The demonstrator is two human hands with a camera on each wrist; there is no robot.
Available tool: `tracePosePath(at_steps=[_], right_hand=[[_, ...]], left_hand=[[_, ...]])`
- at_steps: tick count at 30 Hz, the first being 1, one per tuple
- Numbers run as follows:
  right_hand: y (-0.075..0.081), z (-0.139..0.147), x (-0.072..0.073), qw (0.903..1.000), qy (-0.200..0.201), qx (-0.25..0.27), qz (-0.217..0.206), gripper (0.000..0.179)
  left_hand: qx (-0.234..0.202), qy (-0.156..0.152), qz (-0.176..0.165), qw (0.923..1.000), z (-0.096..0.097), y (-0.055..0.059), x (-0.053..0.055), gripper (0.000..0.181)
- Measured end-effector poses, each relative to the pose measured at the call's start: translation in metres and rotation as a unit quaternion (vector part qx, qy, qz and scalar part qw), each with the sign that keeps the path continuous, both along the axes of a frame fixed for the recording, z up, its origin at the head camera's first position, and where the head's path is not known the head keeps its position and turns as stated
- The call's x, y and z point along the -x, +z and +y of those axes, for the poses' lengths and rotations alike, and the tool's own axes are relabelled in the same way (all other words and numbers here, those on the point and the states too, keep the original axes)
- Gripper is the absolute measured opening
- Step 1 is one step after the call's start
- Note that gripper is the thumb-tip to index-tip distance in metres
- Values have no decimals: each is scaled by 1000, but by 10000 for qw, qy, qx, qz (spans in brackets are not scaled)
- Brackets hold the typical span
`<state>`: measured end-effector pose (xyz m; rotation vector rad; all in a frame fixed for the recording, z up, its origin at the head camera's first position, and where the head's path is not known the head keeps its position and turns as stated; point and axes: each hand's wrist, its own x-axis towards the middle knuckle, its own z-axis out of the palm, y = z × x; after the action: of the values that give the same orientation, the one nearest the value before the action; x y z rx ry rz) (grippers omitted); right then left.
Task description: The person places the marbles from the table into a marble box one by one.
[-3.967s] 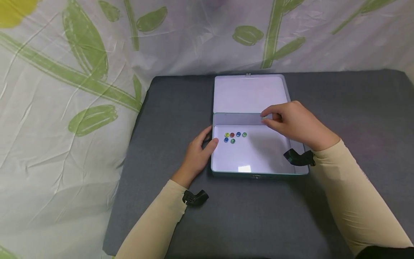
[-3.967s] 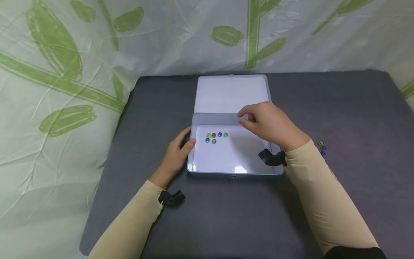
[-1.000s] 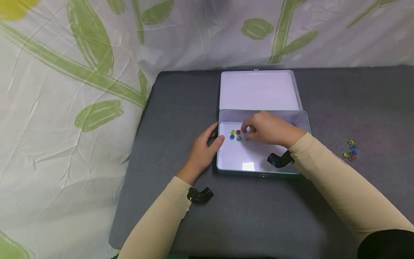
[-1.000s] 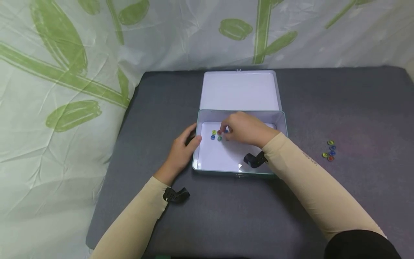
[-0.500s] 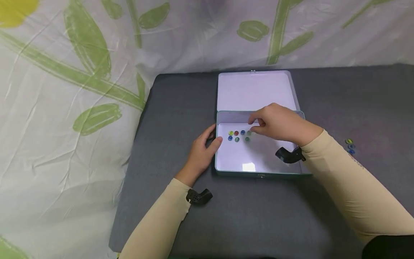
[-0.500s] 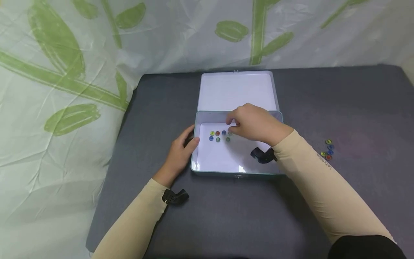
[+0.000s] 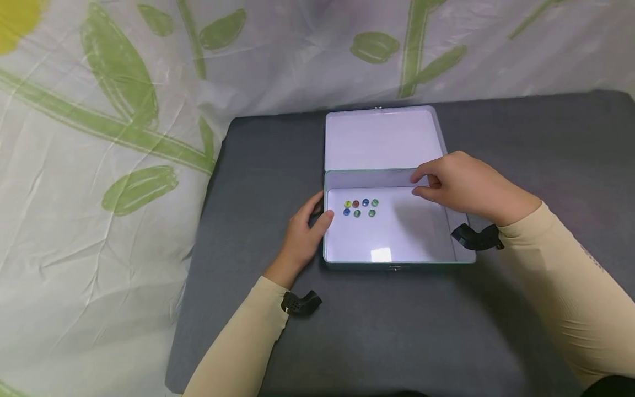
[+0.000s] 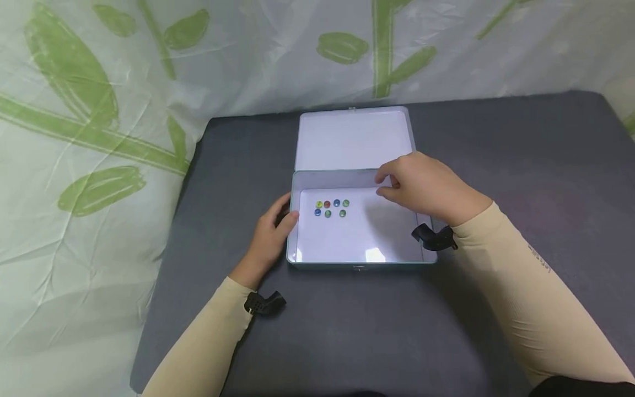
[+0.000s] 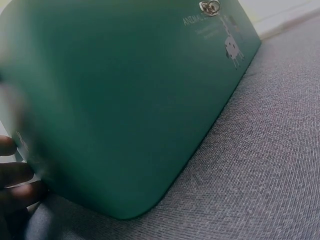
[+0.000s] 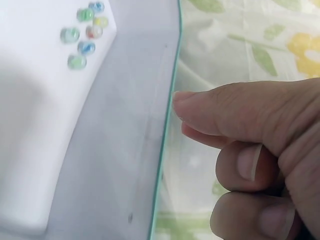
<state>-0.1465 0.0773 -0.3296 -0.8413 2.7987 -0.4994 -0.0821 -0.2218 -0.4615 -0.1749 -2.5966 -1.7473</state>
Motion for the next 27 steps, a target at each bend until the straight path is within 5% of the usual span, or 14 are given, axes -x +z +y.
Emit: tracePosePath(at_steps=[16, 27], right_hand=[[-11, 44, 3, 9981, -570, 212, -40, 15], [-19, 100, -4, 9915, -1300, 81, -85, 27]], left_hand=[[126, 187, -11, 9997, -16, -15, 1, 59], [42, 191, 56, 9998, -17, -12, 3, 58]])
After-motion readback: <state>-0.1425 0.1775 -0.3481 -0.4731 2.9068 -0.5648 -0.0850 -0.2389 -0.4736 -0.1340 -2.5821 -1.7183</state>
